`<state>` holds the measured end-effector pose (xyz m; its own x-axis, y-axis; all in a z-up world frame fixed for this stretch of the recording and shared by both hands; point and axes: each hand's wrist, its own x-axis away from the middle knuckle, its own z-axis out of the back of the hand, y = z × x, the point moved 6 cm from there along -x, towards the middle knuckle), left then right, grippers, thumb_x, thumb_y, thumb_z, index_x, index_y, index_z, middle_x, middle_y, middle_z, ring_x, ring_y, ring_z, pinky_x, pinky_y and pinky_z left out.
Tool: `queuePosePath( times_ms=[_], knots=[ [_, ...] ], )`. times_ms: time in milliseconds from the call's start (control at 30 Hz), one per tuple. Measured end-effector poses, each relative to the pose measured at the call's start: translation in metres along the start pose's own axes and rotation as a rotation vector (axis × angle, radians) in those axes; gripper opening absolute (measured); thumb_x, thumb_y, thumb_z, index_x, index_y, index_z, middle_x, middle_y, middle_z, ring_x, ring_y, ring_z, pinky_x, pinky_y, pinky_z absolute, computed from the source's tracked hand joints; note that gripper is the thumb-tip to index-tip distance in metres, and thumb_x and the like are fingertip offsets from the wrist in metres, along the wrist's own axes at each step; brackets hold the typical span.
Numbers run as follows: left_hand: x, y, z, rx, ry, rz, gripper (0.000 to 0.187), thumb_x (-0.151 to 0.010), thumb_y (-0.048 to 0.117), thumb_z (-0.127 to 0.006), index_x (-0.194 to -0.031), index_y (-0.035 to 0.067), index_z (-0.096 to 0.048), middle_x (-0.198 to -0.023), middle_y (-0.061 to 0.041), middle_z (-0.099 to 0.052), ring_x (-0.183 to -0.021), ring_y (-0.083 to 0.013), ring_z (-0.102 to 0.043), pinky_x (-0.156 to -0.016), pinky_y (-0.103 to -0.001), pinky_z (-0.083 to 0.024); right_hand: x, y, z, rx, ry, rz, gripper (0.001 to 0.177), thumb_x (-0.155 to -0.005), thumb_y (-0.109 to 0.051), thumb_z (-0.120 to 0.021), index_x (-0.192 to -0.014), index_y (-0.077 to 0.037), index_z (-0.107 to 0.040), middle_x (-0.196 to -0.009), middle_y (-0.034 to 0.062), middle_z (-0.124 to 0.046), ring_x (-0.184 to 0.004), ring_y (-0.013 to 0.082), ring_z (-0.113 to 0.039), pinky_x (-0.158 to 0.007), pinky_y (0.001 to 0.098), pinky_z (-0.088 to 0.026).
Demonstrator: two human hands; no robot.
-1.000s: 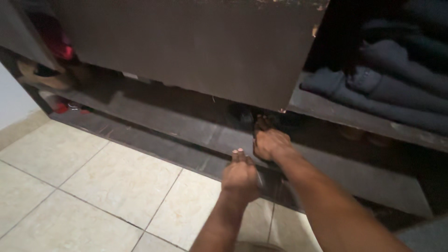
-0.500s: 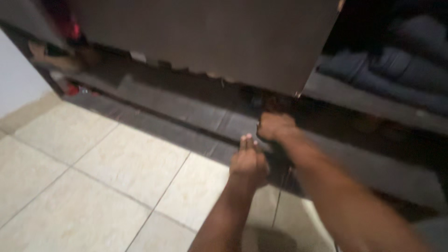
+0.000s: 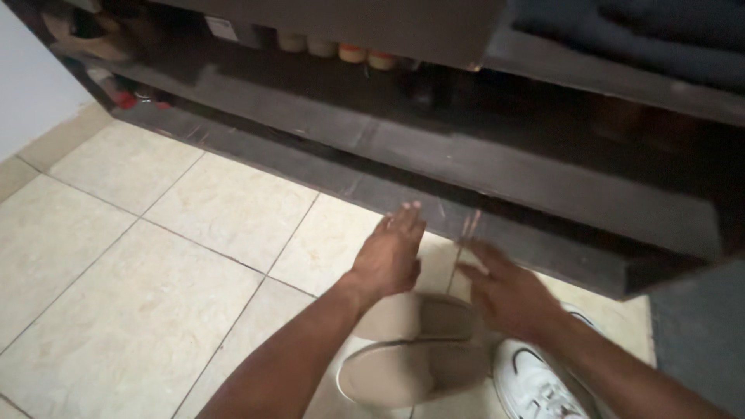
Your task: The person picks up several pairs of shoes from the floor, including black dress shoes, white sneakers, and beige slip-ons, and places them onto shelves in a dark wooden shoe cabinet. The person handles each pair individually, arranging them neatly on the shelves.
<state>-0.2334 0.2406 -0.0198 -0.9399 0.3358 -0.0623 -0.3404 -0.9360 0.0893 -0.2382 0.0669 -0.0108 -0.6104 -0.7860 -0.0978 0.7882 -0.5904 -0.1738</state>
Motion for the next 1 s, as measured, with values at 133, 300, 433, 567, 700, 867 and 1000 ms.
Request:
queuePosePath(
  times_ms=[133, 300, 433, 567, 700, 867, 1000],
  knots=[
    [0.024, 0.038, -0.005, -0.016, -0.010, -0.161, 0.064, -0.087, 0.017, -0.061, -0.145, -0.005, -0.047, -0.157, -0.024, -0.038, -0.149, -0.0330, -0.032, -0.123, -0.048, -0.020, 0.038, -0.009, -0.030, -0.091, -0.286, -0.131, 0.048, -0.090, -0.018, -0.061, -0.137, -0.013, -0.060, -0.158, 0.0125, -0.039, -0.139, 0.0306, -0.046, -0.108, 0.0421, -0.048],
    [0.049, 0.063, 0.017, 0.089, 0.032, -0.283, 0.039, -0.081, 0.017, -0.063, -0.116, 0.000, -0.069, -0.131, -0.020, -0.063, -0.135, -0.0329, -0.051, -0.123, -0.050, -0.025, 0.050, -0.019, -0.028, -0.128, -0.174, 0.032, 0.067, -0.077, -0.012, -0.067, -0.143, -0.009, -0.059, -0.151, 0.0139, -0.052, -0.134, 0.0345, -0.046, -0.108, 0.0469, -0.041],
    [0.061, 0.068, 0.010, 0.048, -0.199, -0.259, 0.027, -0.073, 0.016, -0.065, -0.096, 0.005, -0.075, -0.105, -0.016, -0.072, -0.110, -0.0329, -0.066, -0.119, -0.049, -0.037, 0.055, -0.013, -0.032, -0.121, -0.236, -0.059, 0.050, -0.084, -0.014, -0.066, -0.133, -0.010, -0.062, -0.150, 0.0148, -0.052, -0.133, 0.0327, -0.051, -0.107, 0.0429, -0.044],
    [0.077, 0.064, -0.003, 0.118, -0.090, -0.276, 0.026, -0.080, 0.012, -0.063, -0.102, 0.005, -0.075, -0.103, -0.020, -0.073, -0.093, -0.0374, -0.069, -0.088, -0.049, -0.055, 0.063, -0.012, -0.048, -0.273, -0.206, -0.126, 0.046, -0.089, -0.016, -0.061, -0.135, -0.012, -0.060, -0.140, 0.0125, -0.058, -0.126, 0.0309, -0.060, -0.106, 0.0380, -0.049],
    [0.094, 0.084, -0.017, 0.110, -0.074, -0.361, 0.036, -0.073, 0.009, -0.063, -0.106, 0.003, -0.075, -0.110, -0.022, -0.070, -0.083, -0.0363, -0.070, -0.075, -0.050, -0.055, 0.065, -0.009, -0.077, -0.350, -0.217, -0.187, 0.037, -0.097, -0.019, -0.055, -0.133, -0.015, -0.063, -0.136, 0.0096, -0.062, -0.125, 0.0283, -0.061, -0.106, 0.0370, -0.050],
    [0.116, 0.120, -0.028, 0.011, -0.338, -0.395, 0.021, -0.082, 0.017, -0.063, -0.091, 0.005, -0.079, -0.102, -0.022, -0.073, -0.090, -0.0333, -0.073, -0.091, -0.051, -0.052, 0.051, -0.008, -0.081, 0.032, -0.321, 0.058, 0.024, -0.087, -0.016, -0.063, -0.110, -0.009, -0.067, -0.139, 0.0106, -0.059, -0.136, 0.0283, -0.049, -0.095, 0.0431, -0.052],
    [0.126, 0.135, -0.020, 0.141, -0.389, -0.339, 0.026, -0.084, 0.014, -0.061, -0.102, 0.005, -0.076, -0.096, -0.023, -0.073, -0.086, -0.0357, -0.072, -0.086, -0.050, -0.054, 0.040, -0.013, -0.088, 0.272, -0.320, 0.182, 0.023, -0.080, -0.017, -0.065, -0.101, -0.014, -0.075, -0.123, 0.0061, -0.068, -0.139, 0.0301, -0.047, -0.099, 0.0494, -0.048]
  ],
)
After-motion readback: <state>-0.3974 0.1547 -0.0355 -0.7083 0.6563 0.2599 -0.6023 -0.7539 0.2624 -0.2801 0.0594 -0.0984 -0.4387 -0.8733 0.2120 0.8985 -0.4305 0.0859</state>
